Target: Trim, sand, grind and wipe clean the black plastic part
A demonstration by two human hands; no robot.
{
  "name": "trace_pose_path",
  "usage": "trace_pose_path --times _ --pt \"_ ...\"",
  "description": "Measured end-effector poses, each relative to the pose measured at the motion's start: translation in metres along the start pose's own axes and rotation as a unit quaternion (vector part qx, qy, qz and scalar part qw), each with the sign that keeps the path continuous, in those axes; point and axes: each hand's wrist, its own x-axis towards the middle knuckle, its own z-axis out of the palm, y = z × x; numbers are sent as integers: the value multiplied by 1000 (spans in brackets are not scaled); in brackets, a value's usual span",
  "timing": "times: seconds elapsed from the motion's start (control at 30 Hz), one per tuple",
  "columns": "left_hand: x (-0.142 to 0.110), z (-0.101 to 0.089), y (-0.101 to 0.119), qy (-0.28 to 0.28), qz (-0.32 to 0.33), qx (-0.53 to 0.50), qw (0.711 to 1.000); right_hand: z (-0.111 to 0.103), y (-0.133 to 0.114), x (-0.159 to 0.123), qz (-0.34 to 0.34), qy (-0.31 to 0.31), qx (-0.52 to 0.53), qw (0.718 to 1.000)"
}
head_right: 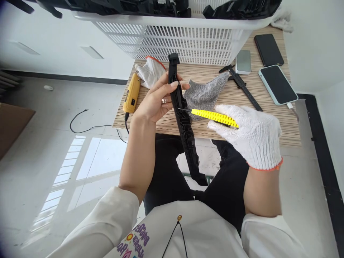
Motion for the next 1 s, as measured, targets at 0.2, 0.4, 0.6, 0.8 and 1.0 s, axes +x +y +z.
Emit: trace_pose_path --times 0.2,0.4,0.6,0.8,1.0 --pt "-5 -8 0 -21 -42 53 998 3 2 3 -9 18 22 1000" --pt "-4 -1 -2 -20 -27 44 998 8 8 2 -43 -1 103 994" --pt "-2 7 -2 12 -30 38 999 13 8 4 -35 39 64 997" --pt "-3 5 -1 -17 -8 15 1000 13 8 9 15 -5 137 991" --pt "1 2 -6 2 -3 26 1000 13 14 9 59 -36 173 982"
